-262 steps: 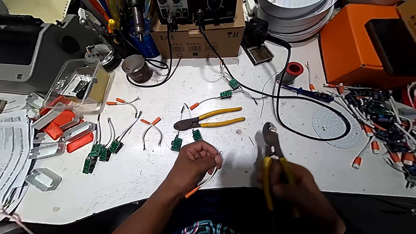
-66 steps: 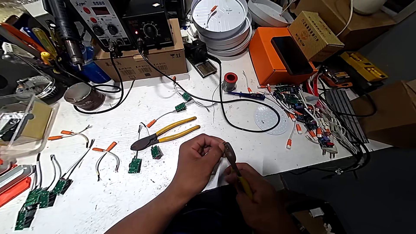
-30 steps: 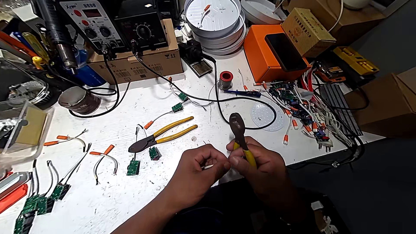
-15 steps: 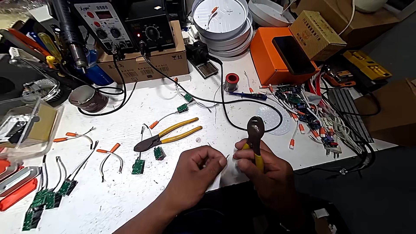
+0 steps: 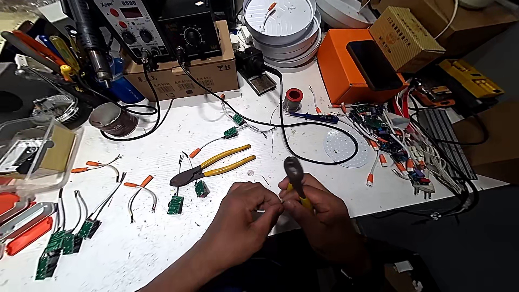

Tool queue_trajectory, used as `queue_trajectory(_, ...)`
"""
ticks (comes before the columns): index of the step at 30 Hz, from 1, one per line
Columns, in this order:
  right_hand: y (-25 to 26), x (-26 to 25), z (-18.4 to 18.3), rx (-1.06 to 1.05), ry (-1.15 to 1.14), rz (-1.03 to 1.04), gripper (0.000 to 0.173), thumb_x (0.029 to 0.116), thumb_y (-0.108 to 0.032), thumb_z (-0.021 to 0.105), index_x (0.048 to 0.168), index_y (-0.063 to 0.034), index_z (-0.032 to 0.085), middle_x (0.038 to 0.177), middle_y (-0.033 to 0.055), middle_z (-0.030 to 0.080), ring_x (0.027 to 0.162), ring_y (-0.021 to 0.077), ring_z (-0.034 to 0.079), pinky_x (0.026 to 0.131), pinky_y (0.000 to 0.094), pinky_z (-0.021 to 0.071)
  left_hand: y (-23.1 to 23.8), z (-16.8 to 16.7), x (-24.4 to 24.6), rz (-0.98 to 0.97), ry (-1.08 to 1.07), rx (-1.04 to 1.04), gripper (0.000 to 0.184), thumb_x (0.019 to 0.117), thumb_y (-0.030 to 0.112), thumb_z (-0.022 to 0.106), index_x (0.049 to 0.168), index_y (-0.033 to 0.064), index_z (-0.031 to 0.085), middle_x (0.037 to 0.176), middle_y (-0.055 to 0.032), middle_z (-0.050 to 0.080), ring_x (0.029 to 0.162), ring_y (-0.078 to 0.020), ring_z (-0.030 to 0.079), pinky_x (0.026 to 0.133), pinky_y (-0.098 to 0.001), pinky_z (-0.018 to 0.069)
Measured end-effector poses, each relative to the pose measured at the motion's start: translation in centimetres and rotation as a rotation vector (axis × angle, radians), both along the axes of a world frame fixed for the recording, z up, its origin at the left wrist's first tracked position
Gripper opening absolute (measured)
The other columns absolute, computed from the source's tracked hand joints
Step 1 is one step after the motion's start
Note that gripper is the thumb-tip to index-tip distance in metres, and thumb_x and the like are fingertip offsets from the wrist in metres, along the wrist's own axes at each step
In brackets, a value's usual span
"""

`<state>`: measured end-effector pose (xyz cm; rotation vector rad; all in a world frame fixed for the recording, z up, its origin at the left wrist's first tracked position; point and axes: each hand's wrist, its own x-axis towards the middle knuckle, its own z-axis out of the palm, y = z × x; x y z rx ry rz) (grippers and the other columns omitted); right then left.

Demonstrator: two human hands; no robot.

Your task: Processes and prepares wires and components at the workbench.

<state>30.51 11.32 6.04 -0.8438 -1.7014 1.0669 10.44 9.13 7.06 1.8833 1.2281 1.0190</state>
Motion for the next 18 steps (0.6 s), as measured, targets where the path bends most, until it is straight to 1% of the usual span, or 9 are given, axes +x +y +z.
queue_trajectory(3, 0.0, 0.2, 0.0, -0.007, -0.209, 0.004, 0.024, 0.1005, -0.019, 0.06, 0.082, -0.0046, 0.066, 0.107, 0.0074, 0.066, 0.084, 0.003, 0.061, 0.068, 0.0162, 0.051, 0.0, -0.2, -0.3, 0.006, 0.33, 0.156, 0.024, 0.1024, 0.031, 0.056, 0.089, 0.0174, 0.07, 0.08, 0.0063, 0.068, 0.082, -0.0081, 0.062, 0.09, -0.0388, 0.0424)
queue_trajectory(5, -0.1, 0.4, 0.1, -0.032, -0.359, -0.016, 0.028, 0.1024, -0.027, 0.057, 0.084, -0.009, 0.068, 0.106, 0.0034, 0.066, 0.079, 0.0029, 0.06, 0.063, 0.0191, 0.05, 0.1, -0.2, -0.5, 0.016, 0.416, 0.187, 0.026, 0.1024, 0.032, 0.054, 0.088, 0.0181, 0.07, 0.08, 0.0048, 0.068, 0.083, -0.0125, 0.062, 0.085, -0.0394, 0.0432)
queue_trajectory(8, 0.3, 0.4, -0.9, 0.14, -0.649, -0.255, 0.029, 0.1, -0.029, 0.058, 0.084, -0.009, 0.071, 0.102, 0.0062, 0.07, 0.074, 0.0132, 0.065, 0.059, 0.0315, 0.0538, 0.4, -0.6, -1.2, 0.092, 0.231, 0.019, 0.023, 0.1008, 0.032, 0.058, 0.09, 0.0171, 0.072, 0.084, 0.005, 0.065, 0.088, -0.0095, 0.061, 0.08, -0.032, 0.0483)
queue_trajectory(10, 1.1, 0.9, -1.9, 0.24, -0.839, -0.388, 0.026, 0.0956, -0.025, 0.059, 0.083, -0.0063, 0.072, 0.099, 0.0109, 0.071, 0.076, 0.0244, 0.069, 0.058, 0.0412, 0.056, 0.7, -0.5, -1.6, 0.14, 0.006, -0.141, 0.018, 0.0987, 0.027, 0.063, 0.088, 0.0151, 0.07, 0.079, 0.0079, 0.063, 0.075, -0.0015, 0.059, 0.068, -0.0204, 0.0489)
queue_trajectory(12, 1.9, 1.5, -2.6, 0.296, -0.952, -0.443, 0.025, 0.0921, -0.025, 0.061, 0.084, -0.0044, 0.072, 0.099, 0.0144, 0.072, 0.082, 0.032, 0.071, 0.062, 0.0469, 0.0567, 0.9, -0.4, -1.6, 0.163, -0.257, -0.276, 0.012, 0.0971, 0.017, 0.066, 0.087, 0.0104, 0.067, 0.068, 0.0077, 0.057, 0.058, 0.0002, 0.052, 0.052, -0.0161, 0.0425)
queue_trajectory(13, 2.1, 1.8, -2.8, 0.315, -0.964, -0.442, 0.025, 0.0907, -0.026, 0.063, 0.087, -0.0039, 0.074, 0.103, 0.0159, 0.072, 0.089, 0.0345, 0.071, 0.067, 0.0486, 0.0575, 1.0, -0.3, -1.6, 0.174, -0.359, -0.332, 0.01, 0.0965, 0.014, 0.066, 0.087, 0.0091, 0.066, 0.065, 0.0074, 0.056, 0.054, -0.0002, 0.05, 0.049, -0.0159, 0.0412)
queue_trajectory(15, 2.3, 1.8, -2.4, 0.326, -0.848, -0.395, 0.03, 0.092, -0.032, 0.064, 0.099, -0.0055, 0.077, 0.118, 0.0171, 0.071, 0.106, 0.0348, 0.068, 0.082, 0.0481, 0.0575, 1.1, -0.4, -1.5, 0.178, -0.524, -0.398, 0.009, 0.0956, 0.01, 0.068, 0.087, 0.0061, 0.066, 0.066, 0.0039, 0.061, 0.058, -0.0037, 0.057, 0.055, -0.0189, 0.0485)
queue_trajectory(17, 1.6, 0.8, -1.5, 0.241, -0.541, -0.262, 0.034, 0.0961, -0.037, 0.067, 0.107, -0.0062, 0.077, 0.122, 0.0129, 0.07, 0.111, 0.0226, 0.066, 0.09, 0.0379, 0.0566, 1.1, -0.5, -1.1, 0.181, -0.637, -0.408, 0.009, 0.0955, 0.008, 0.069, 0.088, 0.0043, 0.067, 0.07, 0.0009, 0.065, 0.063, -0.006, 0.062, 0.063, -0.0212, 0.0534)
queue_trajectory(18, 1.0, -0.1, -1.0, 0.172, -0.376, -0.184, 0.034, 0.0958, -0.036, 0.07, 0.109, -0.0052, 0.076, 0.118, 0.0098, 0.072, 0.106, 0.0143, 0.068, 0.086, 0.0295, 0.0579, 1.1, -0.6, -0.7, 0.186, -0.668, -0.398, 0.008, 0.0952, 0.008, 0.069, 0.089, 0.0038, 0.067, 0.071, 0.0005, 0.065, 0.064, -0.0061, 0.062, 0.064, -0.0213, 0.0539)
